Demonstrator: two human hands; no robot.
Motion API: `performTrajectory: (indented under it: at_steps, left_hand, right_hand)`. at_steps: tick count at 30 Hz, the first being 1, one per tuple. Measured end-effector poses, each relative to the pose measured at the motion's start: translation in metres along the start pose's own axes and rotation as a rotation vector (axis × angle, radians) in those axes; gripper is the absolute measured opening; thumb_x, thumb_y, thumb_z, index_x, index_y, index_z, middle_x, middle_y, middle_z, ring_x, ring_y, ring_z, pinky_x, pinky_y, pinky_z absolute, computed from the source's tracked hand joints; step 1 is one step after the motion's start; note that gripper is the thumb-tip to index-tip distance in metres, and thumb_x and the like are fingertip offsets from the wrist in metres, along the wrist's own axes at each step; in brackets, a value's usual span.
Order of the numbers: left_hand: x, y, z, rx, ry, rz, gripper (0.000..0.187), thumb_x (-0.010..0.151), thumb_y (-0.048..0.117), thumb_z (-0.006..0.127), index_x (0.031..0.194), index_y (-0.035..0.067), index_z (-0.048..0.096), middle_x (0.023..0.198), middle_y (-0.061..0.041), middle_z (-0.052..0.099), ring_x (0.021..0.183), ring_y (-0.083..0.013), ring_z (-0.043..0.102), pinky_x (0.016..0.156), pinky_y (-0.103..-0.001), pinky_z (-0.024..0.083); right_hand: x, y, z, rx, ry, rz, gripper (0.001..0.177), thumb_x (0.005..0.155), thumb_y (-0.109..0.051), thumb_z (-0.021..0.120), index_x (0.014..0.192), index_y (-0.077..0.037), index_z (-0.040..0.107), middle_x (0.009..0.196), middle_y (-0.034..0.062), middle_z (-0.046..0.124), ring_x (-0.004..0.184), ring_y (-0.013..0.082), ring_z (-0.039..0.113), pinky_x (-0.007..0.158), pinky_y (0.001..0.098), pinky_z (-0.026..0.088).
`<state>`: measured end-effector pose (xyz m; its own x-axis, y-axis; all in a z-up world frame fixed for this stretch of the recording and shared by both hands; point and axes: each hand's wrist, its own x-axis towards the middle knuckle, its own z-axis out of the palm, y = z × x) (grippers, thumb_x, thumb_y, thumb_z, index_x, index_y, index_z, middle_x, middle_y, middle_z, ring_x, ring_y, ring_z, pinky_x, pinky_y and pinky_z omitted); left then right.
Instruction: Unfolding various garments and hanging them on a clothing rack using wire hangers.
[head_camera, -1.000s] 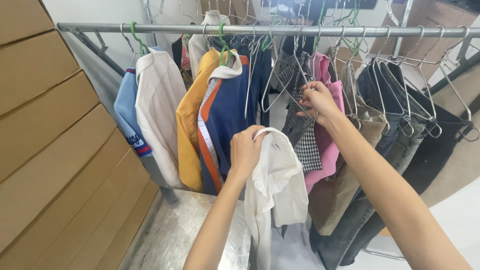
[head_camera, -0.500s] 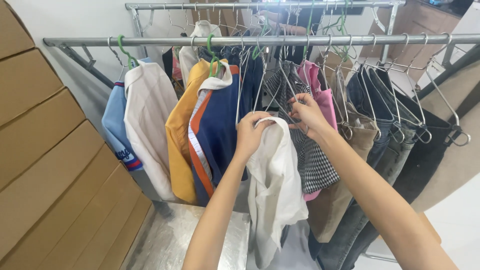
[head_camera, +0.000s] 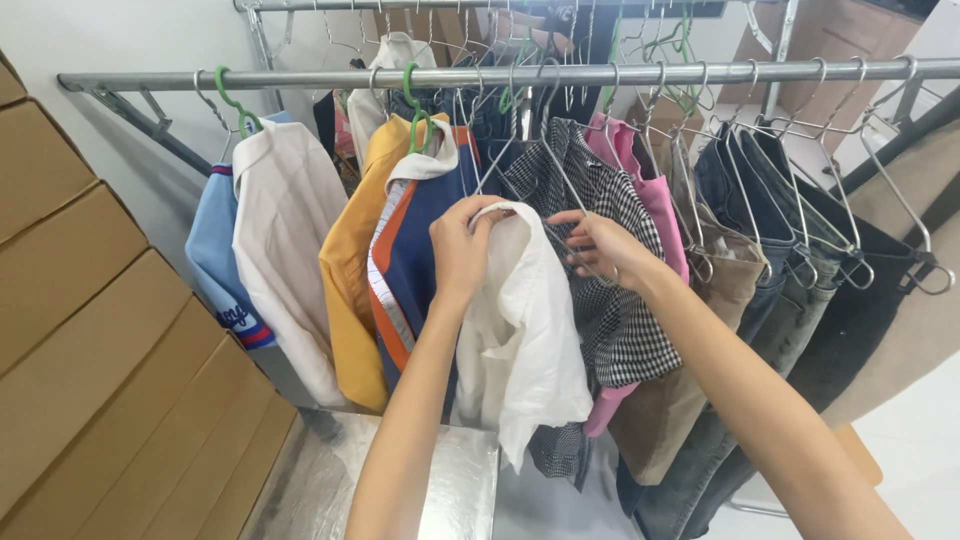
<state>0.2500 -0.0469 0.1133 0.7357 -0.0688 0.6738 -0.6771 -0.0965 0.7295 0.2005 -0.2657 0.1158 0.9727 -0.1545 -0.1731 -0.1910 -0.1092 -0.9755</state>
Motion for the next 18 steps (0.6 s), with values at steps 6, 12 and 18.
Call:
performTrajectory:
  at_steps: [6,12,18]
  left_hand:
    - [0.011,0.001,-0.014,0.046,0.011,0.035,0.014,0.098,0.009,0.078,0.094,0.02,0.085,0.094,-0.001,0.083,0.098,-0.0227,0.08,0.093,-0.036,0.061]
    - [0.017,-0.011,-0.029,0.1,0.039,0.08,0.01,0.1,0.014,0.078,0.095,0.02,0.084,0.093,0.0,0.083,0.097,-0.022,0.08,0.093,-0.036,0.061]
    - [0.018,0.0,-0.038,0.172,0.027,0.142,0.012,0.103,0.013,0.074,0.096,0.018,0.083,0.093,-0.001,0.082,0.096,-0.0236,0.08,0.092,-0.036,0.061]
  right_hand:
    - [0.016,0.016,-0.008,-0.22,0.09,-0.107,0.049,0.093,-0.017,0.049,0.133,-0.019,0.077,0.125,0.0188,0.058,0.083,0.0157,0.055,0.065,0.0281,0.049]
    - [0.054,0.057,-0.033,-0.332,0.14,-0.093,0.051,0.094,-0.019,0.049,0.134,-0.027,0.079,0.151,0.0221,0.06,0.092,0.0244,0.054,0.074,0.0342,0.046]
    - [0.063,0.079,-0.054,-0.316,0.212,-0.121,0.054,0.094,-0.016,0.047,0.138,-0.024,0.077,0.154,0.0235,0.058,0.092,0.0239,0.053,0.08,0.0384,0.047]
